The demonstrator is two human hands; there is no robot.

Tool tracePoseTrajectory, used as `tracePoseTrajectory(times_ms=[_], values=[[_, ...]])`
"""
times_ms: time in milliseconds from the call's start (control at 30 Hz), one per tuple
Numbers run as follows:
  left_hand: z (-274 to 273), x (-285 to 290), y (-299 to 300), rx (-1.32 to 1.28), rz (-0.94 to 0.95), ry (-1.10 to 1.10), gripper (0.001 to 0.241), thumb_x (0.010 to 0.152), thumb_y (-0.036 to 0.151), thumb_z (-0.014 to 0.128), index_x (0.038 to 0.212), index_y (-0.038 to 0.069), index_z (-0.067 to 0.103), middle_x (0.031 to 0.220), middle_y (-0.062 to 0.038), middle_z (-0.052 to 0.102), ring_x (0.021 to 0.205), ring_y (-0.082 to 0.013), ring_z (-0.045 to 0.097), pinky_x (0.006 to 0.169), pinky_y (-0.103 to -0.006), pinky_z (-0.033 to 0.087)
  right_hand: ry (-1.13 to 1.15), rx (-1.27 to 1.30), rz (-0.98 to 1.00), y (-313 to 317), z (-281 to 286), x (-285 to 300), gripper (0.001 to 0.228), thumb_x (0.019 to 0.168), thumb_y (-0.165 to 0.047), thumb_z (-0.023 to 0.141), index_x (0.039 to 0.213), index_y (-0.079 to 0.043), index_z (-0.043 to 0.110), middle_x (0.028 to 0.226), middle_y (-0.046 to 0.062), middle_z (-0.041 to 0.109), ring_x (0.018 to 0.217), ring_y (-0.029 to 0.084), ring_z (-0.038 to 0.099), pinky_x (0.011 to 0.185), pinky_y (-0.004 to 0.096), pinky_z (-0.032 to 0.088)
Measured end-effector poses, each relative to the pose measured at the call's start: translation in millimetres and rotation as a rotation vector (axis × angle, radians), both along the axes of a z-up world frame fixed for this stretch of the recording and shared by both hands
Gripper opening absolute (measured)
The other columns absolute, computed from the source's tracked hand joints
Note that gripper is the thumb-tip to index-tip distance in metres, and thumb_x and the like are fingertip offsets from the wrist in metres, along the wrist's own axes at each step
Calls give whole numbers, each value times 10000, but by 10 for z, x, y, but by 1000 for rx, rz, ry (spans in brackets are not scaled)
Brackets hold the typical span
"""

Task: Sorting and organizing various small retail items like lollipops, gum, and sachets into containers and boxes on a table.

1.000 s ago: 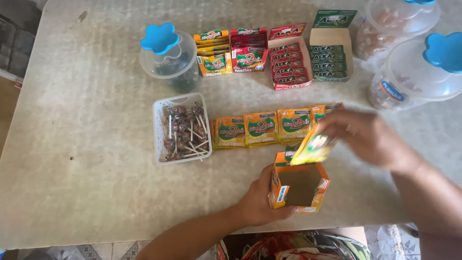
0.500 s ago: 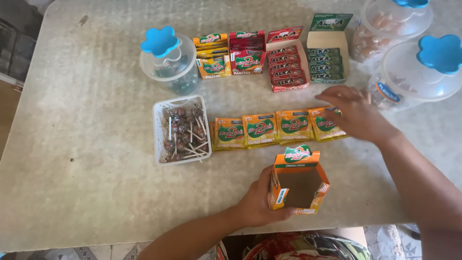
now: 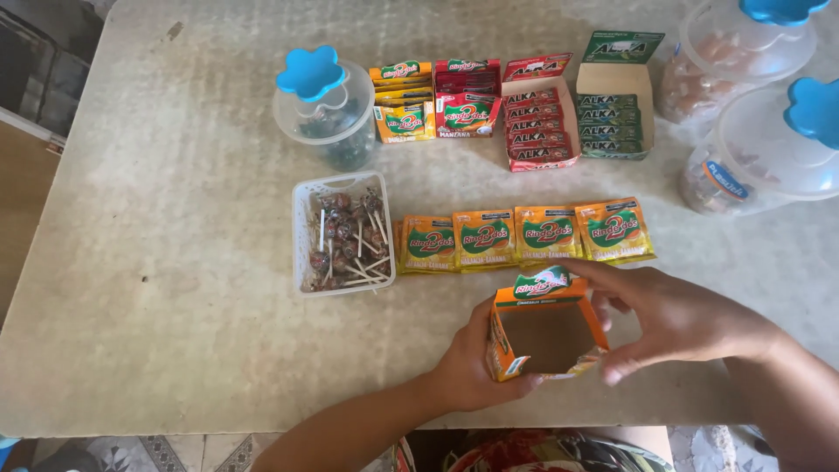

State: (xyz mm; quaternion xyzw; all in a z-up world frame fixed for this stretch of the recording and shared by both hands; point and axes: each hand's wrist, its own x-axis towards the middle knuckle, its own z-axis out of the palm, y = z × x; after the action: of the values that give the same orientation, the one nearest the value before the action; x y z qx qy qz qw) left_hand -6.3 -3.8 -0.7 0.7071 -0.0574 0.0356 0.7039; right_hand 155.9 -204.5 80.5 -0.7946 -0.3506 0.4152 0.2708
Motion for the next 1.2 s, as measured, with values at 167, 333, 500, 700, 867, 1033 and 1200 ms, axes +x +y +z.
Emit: tracePoseTrajectory(times_ms=[167,333,500,700,867,1033,1200], values=[[-63,37,12,-37,111,-121,1033,697,326,776,1461,61,133,1453,-104,346,1316,-249,421,1062,-427,385,-237,154,-72,80,30,164,674,556,-343,918,1094,-213,534,765,-53,694,684,74,625,667,224,521],[-31,42,6,57,408,-517,657,878,286,681,1388,87,317,1416,-121,336,1356,-254,359,1073,-410,434,-356,464,-243,484,81,580,748,632,-140,805,1243,-37,386,782,85,628,763,139,604,659,278,510],[-80,37,-40,119,98,-562,135,906,150,608,1001,53,604,981,-115,613,910,-250,621,817,-363,539,-511,386,-162,1304,-119,897,836,694,-399,785,1361,-85,389,986,48,630,840,116,621,1026,242,288],[-123,21,-25,48,13,-459,134,887,94,629,1017,76,603,998,-117,618,840,-199,607,621,-289,510,-313,141,-36,1720,-90,1096,1105,636,-285,820,1513,-179,156,1109,109,583,921,202,607,766,325,479],[-215,61,-70,24,13,-499,177,867,29,628,1029,92,591,971,-102,611,770,-173,578,601,-275,502,-976,601,-79,1751,-396,1906,485,837,-117,682,1288,-43,521,1116,86,666,992,223,613,754,384,461],[-214,73,-89,51,4,-515,185,848,-5,635,1008,79,594,952,-93,617,741,-162,588,588,-265,512,-1111,228,-163,2145,-439,2213,403,889,-269,655,1256,-117,589,1162,117,642,1072,331,564,821,476,265],[-175,87,-60,77,-10,-525,145,840,-52,631,929,60,609,912,-99,635,694,-162,592,588,-264,513,-1061,-100,9,2425,-492,2315,309,895,-108,476,1115,-260,631,961,40,705,877,328,630,844,476,239]])
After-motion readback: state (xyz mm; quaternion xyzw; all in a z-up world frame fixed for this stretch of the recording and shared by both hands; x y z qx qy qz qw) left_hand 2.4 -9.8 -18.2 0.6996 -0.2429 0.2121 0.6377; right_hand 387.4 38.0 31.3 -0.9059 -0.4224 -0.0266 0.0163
